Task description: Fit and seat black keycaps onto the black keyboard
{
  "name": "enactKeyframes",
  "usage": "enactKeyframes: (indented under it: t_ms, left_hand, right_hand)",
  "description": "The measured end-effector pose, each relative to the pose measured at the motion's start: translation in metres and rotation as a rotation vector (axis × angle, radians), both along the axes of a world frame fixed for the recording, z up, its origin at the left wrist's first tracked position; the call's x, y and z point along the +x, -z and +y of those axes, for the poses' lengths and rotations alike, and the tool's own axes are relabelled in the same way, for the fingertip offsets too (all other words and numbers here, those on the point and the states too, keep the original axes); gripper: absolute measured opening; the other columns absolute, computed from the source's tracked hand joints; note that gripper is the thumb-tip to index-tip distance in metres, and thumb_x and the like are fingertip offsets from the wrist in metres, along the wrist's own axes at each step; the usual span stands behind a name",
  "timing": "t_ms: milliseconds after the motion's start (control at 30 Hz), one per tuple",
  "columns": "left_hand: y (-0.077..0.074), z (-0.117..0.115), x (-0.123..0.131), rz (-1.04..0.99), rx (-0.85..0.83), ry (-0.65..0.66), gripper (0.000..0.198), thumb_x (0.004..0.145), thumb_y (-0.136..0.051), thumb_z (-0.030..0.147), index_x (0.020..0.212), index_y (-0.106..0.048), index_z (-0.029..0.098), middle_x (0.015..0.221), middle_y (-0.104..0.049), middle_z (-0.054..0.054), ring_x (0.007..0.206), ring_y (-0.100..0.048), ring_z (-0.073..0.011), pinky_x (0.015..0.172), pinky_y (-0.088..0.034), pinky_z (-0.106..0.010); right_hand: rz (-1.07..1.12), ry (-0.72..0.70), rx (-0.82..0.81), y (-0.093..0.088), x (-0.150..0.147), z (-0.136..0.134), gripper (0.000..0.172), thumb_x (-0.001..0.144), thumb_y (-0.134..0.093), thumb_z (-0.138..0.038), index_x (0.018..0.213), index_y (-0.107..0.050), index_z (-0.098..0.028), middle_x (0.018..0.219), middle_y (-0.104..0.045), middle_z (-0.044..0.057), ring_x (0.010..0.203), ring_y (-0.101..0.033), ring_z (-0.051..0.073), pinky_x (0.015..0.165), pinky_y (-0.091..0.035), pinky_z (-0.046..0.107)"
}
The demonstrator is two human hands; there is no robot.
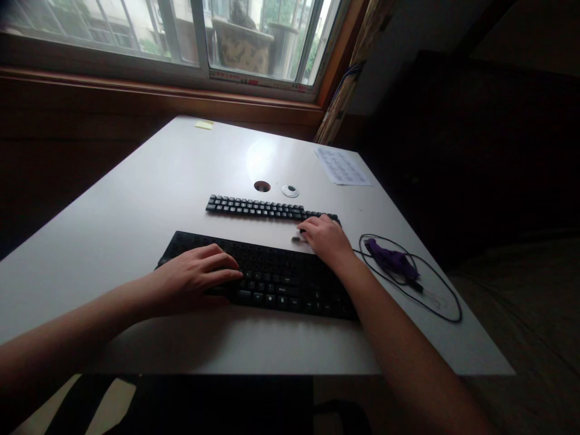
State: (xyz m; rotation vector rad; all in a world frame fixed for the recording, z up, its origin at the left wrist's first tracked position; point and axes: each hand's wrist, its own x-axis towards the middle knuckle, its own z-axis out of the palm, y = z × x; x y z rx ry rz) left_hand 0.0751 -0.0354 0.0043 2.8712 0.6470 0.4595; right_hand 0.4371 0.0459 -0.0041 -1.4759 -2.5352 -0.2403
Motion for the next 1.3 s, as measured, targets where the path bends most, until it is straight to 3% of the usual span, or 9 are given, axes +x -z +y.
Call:
enactKeyframes:
  t_ms: [233,500,600,667,800,1067,1300]
  left_hand:
    - [-0.001,0.0,0.0,0.009,0.003,-0.003,0.041,0.094,-0.063,0.04,0.131,-0.06,0.022,0.125,-0.062,-0.012,0.106,-0.057,-0.0278,0.091,-0.054,-0.045]
    - [-0.003,0.0,0.0,-0.006,0.0,-0.002,0.041,0.094,-0.064,0.04,0.13,-0.061,0.022,0.124,-0.062,-0.012,0.106,-0.056,-0.0275,0.089,-0.055,-0.043]
    - [-0.003,-0.001,0.0,0.005,-0.008,-0.002,0.041,0.094,-0.064,0.04,0.13,-0.06,0.022,0.125,-0.062,-0.011,0.106,-0.056,-0.0274,0.089,-0.055,-0.044]
    - [-0.004,-0.001,0.0,0.012,-0.013,-0.002,0.04,0.095,-0.063,0.039,0.131,-0.06,0.022,0.125,-0.061,-0.011,0.107,-0.056,-0.0274,0.089,-0.055,-0.044]
    - [-0.005,-0.001,0.0,0.013,-0.02,0.004,0.039,0.095,-0.063,0.039,0.13,-0.061,0.021,0.125,-0.062,-0.011,0.108,-0.055,-0.0274,0.091,-0.054,-0.045]
    - [-0.006,-0.001,0.0,0.009,-0.03,0.006,0.039,0.095,-0.064,0.039,0.129,-0.062,0.021,0.125,-0.062,-0.011,0.108,-0.056,-0.027,0.093,-0.054,-0.045]
    - [-0.006,-0.001,0.0,0.004,-0.019,0.004,0.038,0.095,-0.063,0.037,0.128,-0.062,0.02,0.125,-0.063,-0.012,0.108,-0.056,-0.0273,0.092,-0.054,-0.045]
  right_hand:
    - [0.181,-0.007,-0.011,-0.011,0.002,-0.014,0.018,0.094,-0.058,-0.027,0.101,-0.075,-0.025,0.102,-0.076,0.005,0.092,-0.064,0.025,0.088,-0.049,0.042]
    - [0.532,0.266,-0.149,-0.024,0.025,-0.069,0.024,0.087,-0.069,-0.044,0.104,-0.074,-0.027,0.091,-0.074,0.004,0.075,-0.066,0.02,0.069,-0.052,0.034]
    - [0.593,0.258,-0.234,-0.023,0.041,-0.099,0.029,0.087,-0.069,-0.048,0.106,-0.073,-0.026,0.102,-0.075,0.006,0.086,-0.069,0.023,0.075,-0.054,0.036]
    - [0.585,0.232,-0.244,-0.018,0.051,-0.118,0.026,0.087,-0.07,-0.047,0.103,-0.074,-0.027,0.108,-0.075,0.006,0.098,-0.068,0.025,0.087,-0.053,0.039]
    - [0.563,0.207,-0.229,-0.006,0.063,-0.144,0.02,0.089,-0.069,-0.041,0.106,-0.072,-0.03,0.11,-0.074,0.003,0.102,-0.068,0.024,0.092,-0.053,0.041]
    - [0.547,0.118,-0.097,0.006,0.055,-0.149,0.012,0.092,-0.067,-0.032,0.101,-0.072,-0.029,0.112,-0.071,0.004,0.109,-0.066,0.024,0.1,-0.051,0.044]
    - [0.523,0.161,-0.192,0.002,0.06,-0.149,0.014,0.092,-0.066,-0.035,0.103,-0.074,-0.03,0.111,-0.071,0.004,0.106,-0.066,0.024,0.097,-0.052,0.042]
